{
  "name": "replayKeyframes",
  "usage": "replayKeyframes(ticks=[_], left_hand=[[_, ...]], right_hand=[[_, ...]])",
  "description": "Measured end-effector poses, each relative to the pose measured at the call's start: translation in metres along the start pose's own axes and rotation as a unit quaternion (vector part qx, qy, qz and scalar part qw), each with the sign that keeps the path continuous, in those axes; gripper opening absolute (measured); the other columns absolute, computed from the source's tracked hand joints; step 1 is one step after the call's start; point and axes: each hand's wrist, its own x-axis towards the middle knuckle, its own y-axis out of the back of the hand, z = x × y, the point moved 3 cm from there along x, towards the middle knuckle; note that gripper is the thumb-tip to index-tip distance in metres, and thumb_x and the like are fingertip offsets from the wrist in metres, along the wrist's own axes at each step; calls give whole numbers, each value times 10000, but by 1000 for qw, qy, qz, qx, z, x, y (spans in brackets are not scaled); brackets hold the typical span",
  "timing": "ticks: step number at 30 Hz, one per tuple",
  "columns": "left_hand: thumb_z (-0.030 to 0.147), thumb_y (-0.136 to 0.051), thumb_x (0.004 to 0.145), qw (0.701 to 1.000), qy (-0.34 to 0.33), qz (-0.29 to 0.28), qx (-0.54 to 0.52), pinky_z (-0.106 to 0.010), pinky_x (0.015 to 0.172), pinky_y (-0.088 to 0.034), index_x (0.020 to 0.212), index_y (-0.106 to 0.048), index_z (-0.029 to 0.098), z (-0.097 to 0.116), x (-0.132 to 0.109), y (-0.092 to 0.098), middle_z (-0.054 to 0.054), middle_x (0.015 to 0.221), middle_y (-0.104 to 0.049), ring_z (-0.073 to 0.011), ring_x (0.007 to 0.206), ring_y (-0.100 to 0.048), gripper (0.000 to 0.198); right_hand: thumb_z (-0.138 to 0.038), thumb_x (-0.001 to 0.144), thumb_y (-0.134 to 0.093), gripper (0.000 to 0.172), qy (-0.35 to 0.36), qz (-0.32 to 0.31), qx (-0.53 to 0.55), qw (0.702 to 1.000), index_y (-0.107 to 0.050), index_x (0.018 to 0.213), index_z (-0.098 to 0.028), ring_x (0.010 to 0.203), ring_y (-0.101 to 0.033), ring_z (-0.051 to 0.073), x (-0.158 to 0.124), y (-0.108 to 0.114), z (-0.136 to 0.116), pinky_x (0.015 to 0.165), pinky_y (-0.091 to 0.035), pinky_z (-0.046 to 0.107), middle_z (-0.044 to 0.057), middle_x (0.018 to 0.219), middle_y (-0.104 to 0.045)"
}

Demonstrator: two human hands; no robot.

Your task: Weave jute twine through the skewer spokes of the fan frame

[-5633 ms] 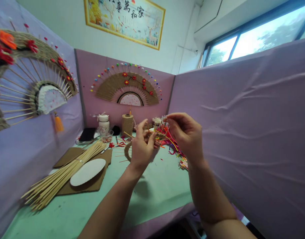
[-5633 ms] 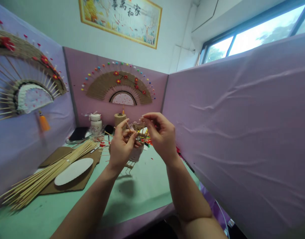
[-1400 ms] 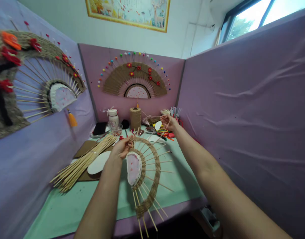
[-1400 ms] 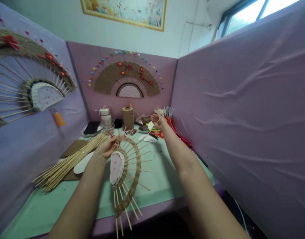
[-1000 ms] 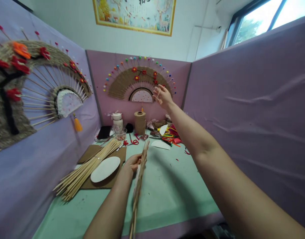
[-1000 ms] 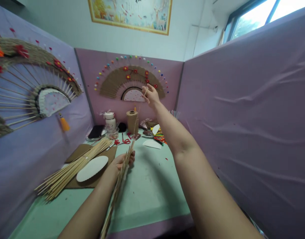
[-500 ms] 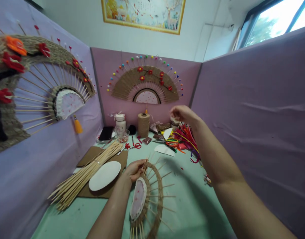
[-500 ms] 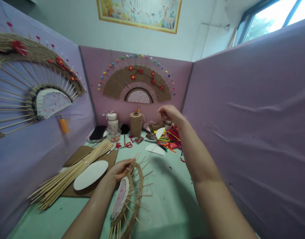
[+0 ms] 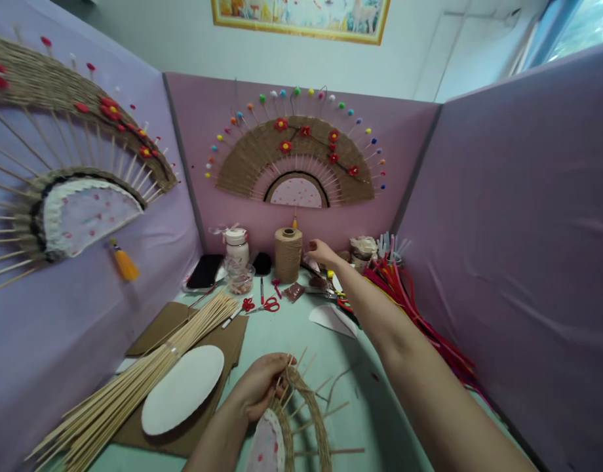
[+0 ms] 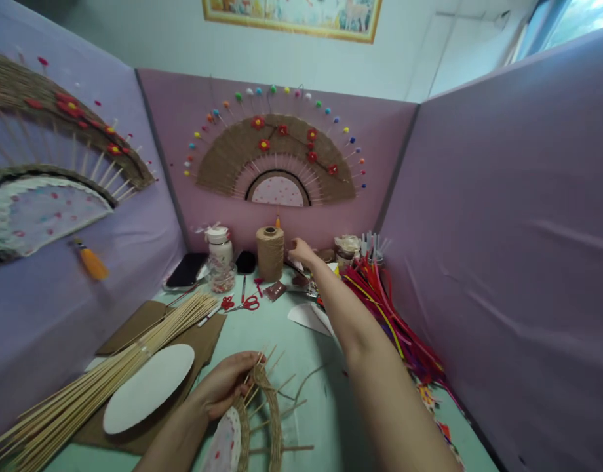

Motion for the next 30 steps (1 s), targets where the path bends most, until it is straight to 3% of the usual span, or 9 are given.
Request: replayKeyframes(ticks=[2, 5, 8, 11, 15, 19, 22, 27, 30], left_hand=[[257, -782, 639, 1000, -3, 11, -5, -135, 367, -224, 759, -625, 89, 0, 1, 2, 22, 538, -526, -42, 415, -421, 259], [284, -787, 633, 1000, -4, 28, -13, -146, 375, -216, 767, -630, 95, 0, 3, 7, 19, 541, -532, -47, 423, -422, 280], [303, -793, 628, 999, -9, 35, -15, -158, 386, -212, 772, -633, 98, -2, 6, 10, 19, 549, -533, -53, 437, -427, 297], [336, -795, 626, 999, -10, 34, -15, -166, 397, -205, 775, -632, 99, -4, 9, 11, 24, 549, -521, -55, 444, -427, 323], [375, -808, 598, 999, -10, 41, -15, -169, 402, -182, 776, -628, 95, -4, 10, 11, 33, 542, -501, -50, 439, -414, 377], [406, -823, 558, 999, -18, 38, -10, -168, 398, -163, 784, -628, 88, -2, 8, 9, 36, 536, -495, -45, 433, -400, 436], [404, -830, 533, 999, -20, 33, -3, -170, 396, -179, 779, -630, 85, -1, 6, 6, 35, 531, -502, -45, 429, -396, 449], [395, -824, 545, 999, -21, 30, -1, -164, 395, -208, 773, -624, 94, 2, 2, 5, 25, 551, -533, -48, 434, -422, 428], [363, -816, 569, 999, -25, 26, -4, -159, 390, -212, 767, -621, 95, 4, -1, 5, 22, 555, -540, -47, 435, -424, 385]], right_hand=[[-106, 688, -629, 470, 4, -2, 27, 1000, -614, 1158, -129, 966, -636, 180, 11, -13, 0, 836, -480, 248, 117, 1130, -681], [-144, 680, -674, 222, -12, -19, 54, 998, -678, 901, -121, 654, -625, 159, 23, -16, 6, 649, -495, 246, 65, 750, -712], [-200, 772, -611, 127, -44, -15, 66, 997, -630, 689, -105, 398, -452, 109, 42, -3, 8, 458, -395, 228, -6, 415, -512], [-213, 812, -573, 178, -45, 3, 81, 996, -604, 672, -106, 338, -343, 82, 68, 13, -11, 394, -288, 212, -62, 338, -366], [-289, 833, -580, 201, 10, 10, 110, 994, -651, 787, -107, 367, -300, 53, 82, 20, -64, 407, -248, 193, -85, 396, -360], [-436, 771, -662, 318, 173, -61, 208, 961, -686, 818, -122, 433, -351, 45, 44, 29, -112, 436, -275, 179, -74, 474, -419], [-487, 789, -652, 352, 212, -44, 322, 922, -676, 881, -149, 415, -318, 39, 3, 63, -121, 417, -265, 171, -85, 477, -386], [-452, 833, -609, 268, 184, 124, 408, 886, -619, 774, -192, 376, -296, 48, -36, 142, -89, 394, -248, 176, -83, 461, -346], [-397, 819, -595, 248, 146, 194, 395, 886, -579, 673, -197, 371, -281, 55, -58, 168, -55, 384, -239, 185, -72, 442, -372]])
